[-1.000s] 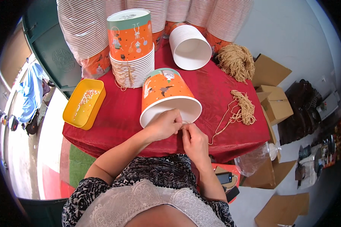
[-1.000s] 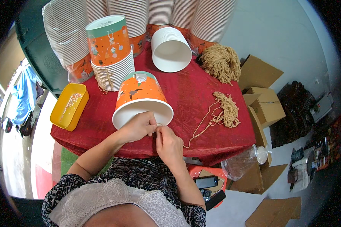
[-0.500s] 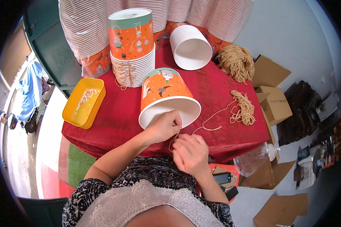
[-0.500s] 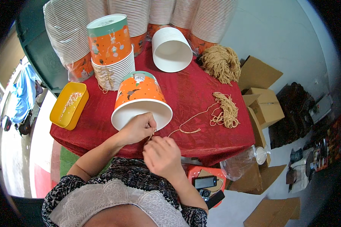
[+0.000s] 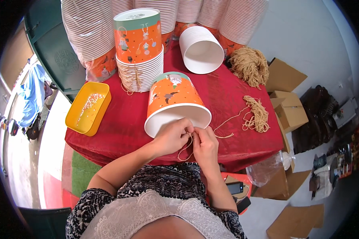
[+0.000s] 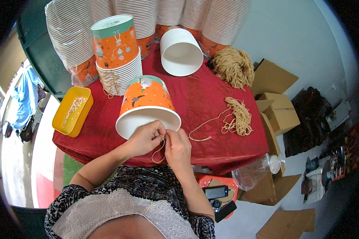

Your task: Threading string handles through pre-drilled holes in decorative paper buckets and securing them.

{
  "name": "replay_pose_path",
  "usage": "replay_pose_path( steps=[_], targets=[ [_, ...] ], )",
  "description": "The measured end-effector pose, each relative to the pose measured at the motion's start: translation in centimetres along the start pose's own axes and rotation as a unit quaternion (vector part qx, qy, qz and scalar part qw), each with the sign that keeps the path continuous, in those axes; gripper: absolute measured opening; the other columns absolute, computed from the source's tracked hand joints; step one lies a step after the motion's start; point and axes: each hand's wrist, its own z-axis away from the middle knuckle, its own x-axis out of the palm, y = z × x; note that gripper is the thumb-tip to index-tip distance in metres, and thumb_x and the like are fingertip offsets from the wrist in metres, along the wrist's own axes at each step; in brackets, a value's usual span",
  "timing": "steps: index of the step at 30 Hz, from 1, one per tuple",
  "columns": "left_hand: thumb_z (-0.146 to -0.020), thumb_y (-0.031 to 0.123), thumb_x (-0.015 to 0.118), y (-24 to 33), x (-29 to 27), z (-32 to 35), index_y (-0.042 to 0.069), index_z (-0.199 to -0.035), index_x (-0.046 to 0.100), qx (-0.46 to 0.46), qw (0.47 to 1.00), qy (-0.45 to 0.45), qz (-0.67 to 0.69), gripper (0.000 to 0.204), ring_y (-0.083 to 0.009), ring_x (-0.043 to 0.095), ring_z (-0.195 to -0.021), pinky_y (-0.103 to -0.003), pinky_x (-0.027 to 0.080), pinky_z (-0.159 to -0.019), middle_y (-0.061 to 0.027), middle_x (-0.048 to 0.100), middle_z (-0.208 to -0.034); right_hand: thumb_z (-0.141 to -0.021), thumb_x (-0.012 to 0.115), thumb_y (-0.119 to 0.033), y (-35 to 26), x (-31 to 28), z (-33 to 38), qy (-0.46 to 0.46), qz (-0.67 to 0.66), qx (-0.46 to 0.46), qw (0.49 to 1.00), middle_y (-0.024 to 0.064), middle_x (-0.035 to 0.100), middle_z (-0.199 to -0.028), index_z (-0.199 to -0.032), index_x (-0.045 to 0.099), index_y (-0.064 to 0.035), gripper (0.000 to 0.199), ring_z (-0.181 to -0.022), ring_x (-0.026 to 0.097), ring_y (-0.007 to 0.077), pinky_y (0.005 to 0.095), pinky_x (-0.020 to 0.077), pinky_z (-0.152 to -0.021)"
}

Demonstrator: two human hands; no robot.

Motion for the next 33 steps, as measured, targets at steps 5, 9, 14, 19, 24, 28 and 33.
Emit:
replay_pose_path(
  steps=[5,9,14,19,24,28,33],
  targets=[
    [-0.084,-0.006,0.058,-0.3,0.7,0.2,0.002,-0.102,0.053,0.190,0.969,0.078,-0.138,0.020,-0.0315,0.062,-0.080,-0.040,0.051,-0.071,-0.0142,0.059,-0.089,-0.083,0.063,0.007,0.1,0.3,-0.1,0.002,-0.016,0.006,1.000,0.0195,0.061,-0.089,-0.098,0.066,0.0034,0.016,-0.081,0.062,0.0385,0.0448,0.0502,-0.070],
    [-0.084,-0.005,0.057,-0.5,1.2,0.4,0.003,-0.106,0.052,0.201,0.960,0.077,-0.177,0.024,-0.0381,0.060,-0.088,-0.046,0.051,-0.074,-0.0166,0.058,-0.094,-0.083,0.061,0.010,0.2,0.3,-0.2,-0.002,-0.043,0.000,0.999,0.0217,0.063,-0.093,-0.102,0.066,0.0040,0.020,-0.085,0.062,0.0403,0.0454,0.0505,-0.073],
    [-0.084,-0.002,0.059,-0.6,1.7,0.8,0.001,-0.106,0.052,0.191,0.941,0.104,-0.259,0.023,-0.0390,0.060,-0.086,-0.047,0.052,-0.074,-0.0177,0.057,-0.094,-0.083,0.060,0.010,-0.1,0.1,-0.3,-0.011,-0.049,0.013,0.999,0.0231,0.064,-0.097,-0.106,0.065,0.0052,0.024,-0.089,0.063,0.0415,0.0452,0.0513,-0.076],
    [-0.084,0.000,0.060,-0.4,1.1,0.9,-0.001,-0.100,0.052,0.190,0.924,0.089,-0.319,0.019,-0.0378,0.061,-0.081,-0.046,0.053,-0.069,-0.0187,0.056,-0.090,-0.083,0.060,0.010,-0.1,0.1,-0.3,-0.013,-0.035,0.015,0.999,0.0244,0.065,-0.100,-0.109,0.066,0.0057,0.027,-0.092,0.064,0.0423,0.0450,0.0522,-0.079],
    [-0.085,0.004,0.059,-0.6,1.0,0.8,-0.002,-0.095,0.050,0.192,0.916,0.077,-0.343,0.015,-0.0382,0.061,-0.077,-0.046,0.053,-0.064,-0.0197,0.056,-0.087,-0.083,0.060,0.008,0.2,0.3,-0.3,-0.019,-0.030,0.026,0.999,0.0246,0.065,-0.101,-0.109,0.066,0.0053,0.027,-0.093,0.064,0.0422,0.0461,0.0521,-0.080],
    [-0.088,0.005,0.057,-0.8,1.0,0.8,-0.003,-0.099,0.047,0.196,0.918,0.080,-0.335,0.017,-0.0397,0.062,-0.072,-0.048,0.053,-0.060,-0.0216,0.057,-0.085,-0.084,0.058,0.008,0.2,0.0,-0.3,-0.027,-0.029,0.027,0.999,0.0246,0.065,-0.102,-0.111,0.066,0.0050,0.028,-0.094,0.064,0.0423,0.0468,0.0517,-0.081],
    [-0.090,0.004,0.055,-1.3,1.1,0.7,-0.002,-0.101,0.044,0.202,0.915,0.075,-0.341,0.017,-0.0405,0.063,-0.070,-0.049,0.053,-0.059,-0.0225,0.057,-0.084,-0.086,0.050,0.010,0.9,-1.0,-0.8,-0.123,-0.075,0.056,0.988,0.0251,0.066,-0.105,-0.118,0.062,0.0043,0.034,-0.098,0.066,0.0395,0.0404,0.0531,-0.084]
  ],
)
